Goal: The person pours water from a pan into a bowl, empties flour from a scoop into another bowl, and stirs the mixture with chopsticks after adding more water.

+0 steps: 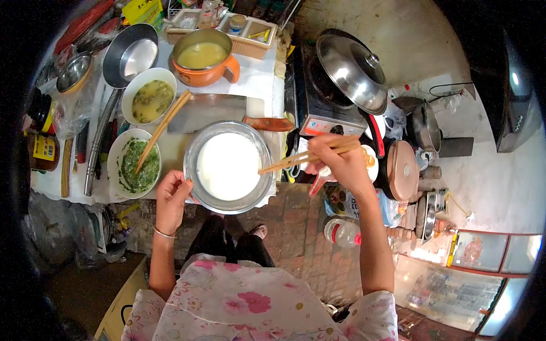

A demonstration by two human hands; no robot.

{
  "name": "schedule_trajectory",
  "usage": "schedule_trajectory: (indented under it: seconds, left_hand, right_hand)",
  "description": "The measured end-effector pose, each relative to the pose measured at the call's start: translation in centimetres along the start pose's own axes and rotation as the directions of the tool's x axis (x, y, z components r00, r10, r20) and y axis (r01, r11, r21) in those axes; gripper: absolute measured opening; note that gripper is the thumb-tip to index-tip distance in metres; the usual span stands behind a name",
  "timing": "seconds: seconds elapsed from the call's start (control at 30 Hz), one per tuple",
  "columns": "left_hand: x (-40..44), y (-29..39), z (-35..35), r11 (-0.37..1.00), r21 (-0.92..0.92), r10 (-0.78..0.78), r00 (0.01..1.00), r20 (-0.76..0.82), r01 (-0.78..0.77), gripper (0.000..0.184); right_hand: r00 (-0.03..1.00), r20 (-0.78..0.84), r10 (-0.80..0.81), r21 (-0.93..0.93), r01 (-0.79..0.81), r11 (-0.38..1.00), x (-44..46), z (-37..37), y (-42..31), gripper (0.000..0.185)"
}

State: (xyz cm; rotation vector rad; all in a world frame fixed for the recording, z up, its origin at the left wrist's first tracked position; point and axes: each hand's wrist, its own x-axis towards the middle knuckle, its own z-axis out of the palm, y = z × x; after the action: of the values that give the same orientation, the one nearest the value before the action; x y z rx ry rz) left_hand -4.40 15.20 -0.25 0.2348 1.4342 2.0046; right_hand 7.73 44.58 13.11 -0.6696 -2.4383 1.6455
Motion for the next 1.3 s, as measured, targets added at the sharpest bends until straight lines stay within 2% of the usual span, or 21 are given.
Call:
schedule_trajectory:
  seconds: [0.03, 0.07, 0.17, 0.2, 0.23, 0.3, 0.37, 0.43, 0.57, 0.63, 0.7, 0.77, 0.83, 0.87, 0.9, 1.03, 1.13, 1.17, 1.23, 1.3]
  left_hand:
    - [0.0, 0.0, 0.0, 1.000, 0.000, -0.020, 1.000, -0.014, 0.020, 0.011]
    - [-0.1, 0.0, 0.0, 1.000, 0.006, -0.024, 1.000, -0.013, 0.024, 0.011]
    - [-0.1, -0.1, -0.5, 0.999, 0.008, -0.038, 0.999, 0.009, 0.038, 0.010]
    - [-0.1, -0.4, -0.7, 0.999, 0.013, -0.032, 0.999, 0.029, 0.032, 0.009]
    - [-0.1, -0.5, -0.9, 1.000, 0.014, -0.024, 0.999, 0.047, 0.024, 0.008]
    - [0.1, -0.3, -0.6, 1.000, -0.005, -0.029, 1.000, 0.008, 0.029, 0.009]
    - [0.0, -0.5, -0.6, 0.999, -0.021, -0.045, 0.999, -0.030, 0.044, 0.011]
    - [0.1, -0.6, -0.9, 0.998, -0.035, -0.055, 0.998, -0.016, 0.055, 0.011]
    - [0.1, -0.6, -1.0, 0.998, -0.022, -0.053, 0.998, -0.015, 0.053, 0.011]
    - [0.3, -1.1, -1.5, 1.000, -0.007, -0.020, 0.999, 0.045, 0.020, 0.008]
    - [0.3, -1.0, -1.2, 0.999, -0.022, -0.036, 0.999, 0.011, 0.036, 0.009]
    - [0.2, -0.7, -1.0, 0.998, -0.030, -0.059, 0.998, -0.015, 0.059, 0.011]
    - [0.3, -0.5, -0.9, 0.998, -0.017, -0.055, 0.998, -0.011, 0.055, 0.011]
    - [0.3, -0.4, -0.8, 0.998, -0.015, -0.056, 0.998, -0.012, 0.056, 0.011]
    - [0.3, -0.3, -0.7, 0.998, -0.022, -0.052, 0.999, -0.005, 0.052, 0.010]
    - [0.3, -0.1, -0.8, 0.999, -0.021, -0.046, 0.999, 0.000, 0.046, 0.010]
    - [0.6, 0.2, -0.7, 1.000, 0.001, -0.020, 1.000, 0.017, 0.020, 0.011]
    - [0.6, 0.4, -0.6, 1.000, 0.000, -0.020, 1.000, 0.017, 0.020, 0.011]
    - [0.5, 0.6, -0.4, 0.999, 0.004, -0.040, 0.999, 0.005, 0.040, 0.012]
    - [0.4, 0.5, -0.4, 1.000, 0.007, -0.030, 1.000, 0.005, 0.030, 0.012]
  right_hand:
    - [0.997, 0.048, -0.065, -0.075, 0.068, 0.995, 0.7, 0.0, 0.7, 0.020]
    - [0.999, -0.039, 0.004, 0.097, 0.000, 0.995, 1.4, 1.3, -0.4, 0.022]
    - [0.997, -0.069, -0.041, 0.188, 0.054, 0.981, 4.6, 1.8, -0.9, 0.022]
    - [0.990, -0.139, 0.033, 0.184, -0.007, 0.983, 4.8, 1.5, -1.1, 0.021]
    - [0.990, -0.139, 0.032, 0.183, -0.006, 0.983, 4.5, 0.8, -1.1, 0.021]
    - [0.990, -0.111, 0.086, 0.044, -0.081, 0.996, 3.4, -0.7, -1.3, 0.020]
    - [0.992, -0.055, 0.111, 0.014, -0.110, 0.994, 3.0, -0.5, -1.7, 0.020]
    - [1.000, 0.027, 0.002, 0.001, -0.002, 1.000, 3.5, 0.6, -1.7, 0.020]
    - [0.997, 0.009, -0.082, 0.153, 0.080, 0.985, 6.9, 2.0, -1.9, 0.021]
    - [0.999, -0.025, -0.035, 0.112, 0.038, 0.993, 7.0, 1.1, -2.2, 0.022]
    - [0.988, 0.070, 0.134, -0.057, -0.130, 0.990, 6.7, -0.2, -2.4, 0.023]
    - [0.988, 0.088, 0.128, -0.025, -0.127, 0.992, 6.8, 0.6, -2.5, 0.023]
    - [0.989, 0.136, -0.056, -0.009, 0.058, 0.998, 8.0, 1.9, -2.8, 0.023]
    - [0.983, 0.180, -0.035, 0.069, 0.023, 0.997, 8.9, 2.5, -3.2, 0.023]
    - [0.979, 0.194, -0.053, 0.068, 0.041, 0.997, 9.9, 2.8, -3.4, 0.024]
    - [0.997, 0.075, -0.003, -0.053, 0.007, 0.999, 10.5, 0.6, -3.6, 0.024]
    - [0.985, 0.150, 0.080, -0.097, -0.066, 0.993, 9.7, 0.1, -3.4, 0.023]
    - [0.985, 0.150, 0.080, -0.099, -0.066, 0.993, 9.9, 0.8, -3.4, 0.023]
    - [0.993, 0.114, -0.039, 0.073, 0.031, 0.997, 10.5, 2.1, -3.3, 0.023]
    - [0.994, 0.104, -0.029, 0.035, 0.025, 0.999, 10.7, 2.0, -3.0, 0.023]
